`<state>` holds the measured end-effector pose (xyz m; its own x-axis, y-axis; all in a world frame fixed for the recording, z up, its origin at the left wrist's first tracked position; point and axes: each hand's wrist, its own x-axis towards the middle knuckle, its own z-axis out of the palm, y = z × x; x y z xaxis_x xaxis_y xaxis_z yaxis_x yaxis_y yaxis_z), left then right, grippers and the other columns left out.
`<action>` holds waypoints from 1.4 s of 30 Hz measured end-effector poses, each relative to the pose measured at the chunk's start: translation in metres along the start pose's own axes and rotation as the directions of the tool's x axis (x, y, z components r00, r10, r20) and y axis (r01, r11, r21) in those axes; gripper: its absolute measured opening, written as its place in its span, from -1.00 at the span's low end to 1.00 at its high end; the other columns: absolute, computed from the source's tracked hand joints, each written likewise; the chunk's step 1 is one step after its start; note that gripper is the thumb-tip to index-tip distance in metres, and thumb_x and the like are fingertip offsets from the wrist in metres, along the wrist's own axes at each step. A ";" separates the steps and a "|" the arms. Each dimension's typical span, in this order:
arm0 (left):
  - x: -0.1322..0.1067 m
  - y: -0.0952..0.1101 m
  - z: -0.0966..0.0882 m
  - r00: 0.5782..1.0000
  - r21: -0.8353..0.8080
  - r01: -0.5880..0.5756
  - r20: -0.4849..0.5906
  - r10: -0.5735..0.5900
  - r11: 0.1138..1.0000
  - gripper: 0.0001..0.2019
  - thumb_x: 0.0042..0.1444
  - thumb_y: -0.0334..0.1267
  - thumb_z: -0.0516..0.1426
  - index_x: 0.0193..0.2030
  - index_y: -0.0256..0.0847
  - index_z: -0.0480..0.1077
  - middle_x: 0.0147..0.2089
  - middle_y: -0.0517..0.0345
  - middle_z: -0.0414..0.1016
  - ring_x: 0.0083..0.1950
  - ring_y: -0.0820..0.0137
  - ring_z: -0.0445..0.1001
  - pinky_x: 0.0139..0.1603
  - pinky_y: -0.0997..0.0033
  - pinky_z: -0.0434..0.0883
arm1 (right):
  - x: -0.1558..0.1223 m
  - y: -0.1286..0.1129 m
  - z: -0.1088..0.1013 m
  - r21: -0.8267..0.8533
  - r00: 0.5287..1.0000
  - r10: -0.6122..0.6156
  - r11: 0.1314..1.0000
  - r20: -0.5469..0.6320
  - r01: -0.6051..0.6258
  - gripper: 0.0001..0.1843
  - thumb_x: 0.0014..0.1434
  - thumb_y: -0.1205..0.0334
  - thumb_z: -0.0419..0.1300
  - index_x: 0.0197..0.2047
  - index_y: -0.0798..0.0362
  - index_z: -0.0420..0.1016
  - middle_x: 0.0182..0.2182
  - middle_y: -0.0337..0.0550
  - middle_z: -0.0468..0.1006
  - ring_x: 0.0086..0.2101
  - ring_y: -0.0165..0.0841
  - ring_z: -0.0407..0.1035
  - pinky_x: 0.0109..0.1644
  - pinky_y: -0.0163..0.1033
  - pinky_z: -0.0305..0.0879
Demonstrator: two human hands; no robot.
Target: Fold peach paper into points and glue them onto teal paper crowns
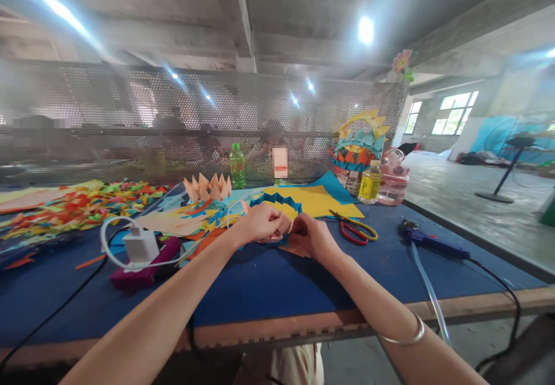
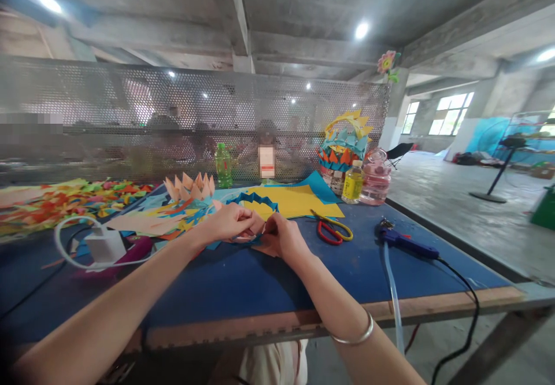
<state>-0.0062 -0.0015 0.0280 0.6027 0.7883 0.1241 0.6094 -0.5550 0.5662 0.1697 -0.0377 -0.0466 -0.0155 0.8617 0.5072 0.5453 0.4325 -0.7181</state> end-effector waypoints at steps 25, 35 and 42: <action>0.000 0.004 -0.004 0.999 0.013 -0.046 0.014 0.046 0.999 -0.86 -0.13 -0.30 0.02 -0.62 -0.22 0.31 -0.59 0.22 0.37 -0.49 0.42 0.34 -0.46 0.47 0.19 | 0.003 0.006 0.006 0.106 0.999 0.052 0.993 0.017 -0.053 -0.67 -0.10 0.20 0.34 -0.26 0.00 0.35 -0.46 -0.25 0.61 -0.42 -0.33 0.51 -0.36 -0.32 0.34; -0.001 0.005 -0.003 0.999 -0.005 -0.035 0.009 0.036 0.999 -0.83 -0.09 -0.28 0.03 -0.63 -0.21 0.31 -0.66 0.28 0.27 -0.58 0.47 0.23 -0.52 0.46 0.11 | 0.006 0.011 0.006 0.011 0.999 0.034 0.999 0.030 -0.035 -0.86 -0.05 0.21 0.25 -0.48 0.11 0.47 -0.56 -0.27 0.52 -0.47 -0.40 0.37 -0.43 -0.40 0.17; -0.002 0.004 -0.003 1.000 -0.103 -0.009 0.024 0.011 0.995 -0.86 -0.15 -0.28 0.07 -0.65 -0.19 0.22 -0.69 0.31 0.20 -0.63 0.51 0.15 -0.60 0.48 0.06 | 0.005 0.006 0.005 -0.032 0.999 0.025 0.999 0.029 -0.024 -0.78 -0.09 0.15 0.25 -0.57 0.14 0.44 -0.65 -0.35 0.32 -0.52 -0.48 0.21 -0.50 -0.42 -0.01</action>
<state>-0.0066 -0.0047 0.0323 0.6219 0.7752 0.1107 0.5475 -0.5315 0.6463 0.1681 -0.0294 -0.0507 -0.0264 0.8798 0.4746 0.5717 0.4028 -0.7148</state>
